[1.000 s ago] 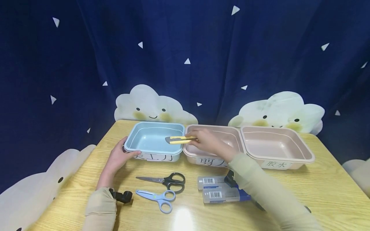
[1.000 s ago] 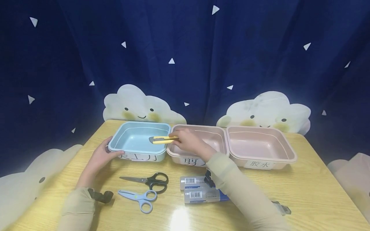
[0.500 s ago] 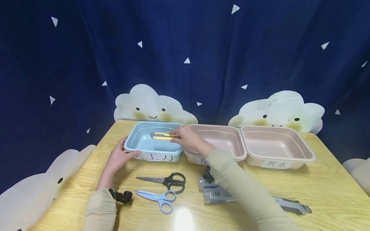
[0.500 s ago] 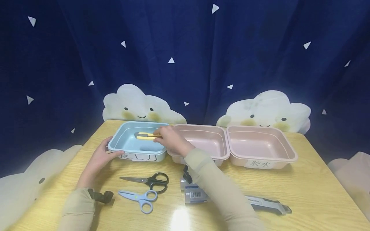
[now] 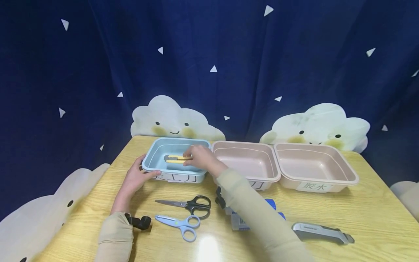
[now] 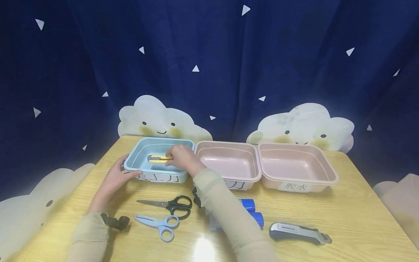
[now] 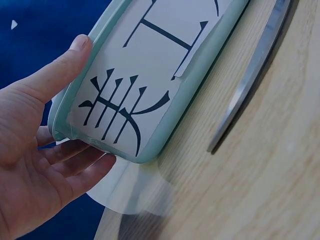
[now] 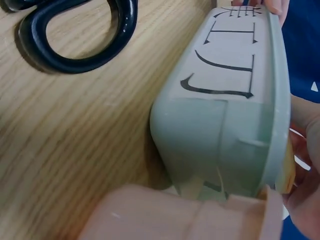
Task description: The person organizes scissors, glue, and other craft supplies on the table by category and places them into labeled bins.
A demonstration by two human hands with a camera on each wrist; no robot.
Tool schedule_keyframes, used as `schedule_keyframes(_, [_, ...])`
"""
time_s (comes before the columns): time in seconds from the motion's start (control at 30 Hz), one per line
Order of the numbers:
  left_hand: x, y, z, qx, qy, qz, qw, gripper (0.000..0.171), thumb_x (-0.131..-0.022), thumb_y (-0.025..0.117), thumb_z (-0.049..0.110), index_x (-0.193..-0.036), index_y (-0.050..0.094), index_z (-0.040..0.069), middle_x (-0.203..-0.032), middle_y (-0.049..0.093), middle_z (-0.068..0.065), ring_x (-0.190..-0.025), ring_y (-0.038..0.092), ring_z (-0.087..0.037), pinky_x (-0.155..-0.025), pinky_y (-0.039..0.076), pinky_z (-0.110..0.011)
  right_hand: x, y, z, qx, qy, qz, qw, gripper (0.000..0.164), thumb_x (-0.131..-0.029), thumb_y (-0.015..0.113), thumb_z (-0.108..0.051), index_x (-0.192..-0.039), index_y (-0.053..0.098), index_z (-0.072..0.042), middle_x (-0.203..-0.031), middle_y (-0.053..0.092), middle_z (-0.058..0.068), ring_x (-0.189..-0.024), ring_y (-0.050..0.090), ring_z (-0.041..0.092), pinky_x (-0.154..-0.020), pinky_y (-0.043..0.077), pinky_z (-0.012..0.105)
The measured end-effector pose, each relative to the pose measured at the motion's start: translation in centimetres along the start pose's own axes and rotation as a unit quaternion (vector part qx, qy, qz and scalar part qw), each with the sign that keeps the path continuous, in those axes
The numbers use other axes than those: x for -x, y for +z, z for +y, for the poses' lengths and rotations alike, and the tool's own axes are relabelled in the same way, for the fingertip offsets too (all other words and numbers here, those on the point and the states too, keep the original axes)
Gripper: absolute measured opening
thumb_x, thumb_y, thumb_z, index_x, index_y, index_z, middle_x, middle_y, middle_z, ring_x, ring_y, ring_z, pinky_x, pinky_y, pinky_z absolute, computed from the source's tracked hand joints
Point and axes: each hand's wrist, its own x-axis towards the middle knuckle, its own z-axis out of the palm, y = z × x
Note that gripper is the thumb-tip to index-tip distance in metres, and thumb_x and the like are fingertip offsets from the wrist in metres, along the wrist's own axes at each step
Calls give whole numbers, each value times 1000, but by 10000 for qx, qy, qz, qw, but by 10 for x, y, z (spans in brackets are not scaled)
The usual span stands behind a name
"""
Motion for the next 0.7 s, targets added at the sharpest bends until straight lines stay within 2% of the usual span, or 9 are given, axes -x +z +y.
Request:
schedule_keyframes(0.2, [-1,0,-1,-21,-46,-3,10000,102,-70,76,42,-146,15,10,-143,31,-18,-125,36,-36,-99,33,-49,-7,8,-2,143,300,-295,9990,33,-77,72,-31,-105,69,-14,-105,68,-2,-101,59,15,-91,43,28])
schedule_keyframes(0.4, [-1,0,-1,-67,-13,28,10000,101,-70,76,42,-145,17,9,-143,32,-18,-125,36,-36,-99,33,-50,-14,15,-2,518,422,-496,9965,34,-76,72,-35,-104,69,-16,-102,68,-4,-97,59,14,-88,44,27])
schedule_keyframes(0.7, [-2,1,-1,-84,-82,25,9999,102,-70,75,44,-146,16,11,-142,32,-17,-124,36,-35,-99,32,-50,-10,15,0,561,328,-733,9952,31,-82,67,-22,-112,65,-12,-114,64,0,-110,55,17,-96,40,28])
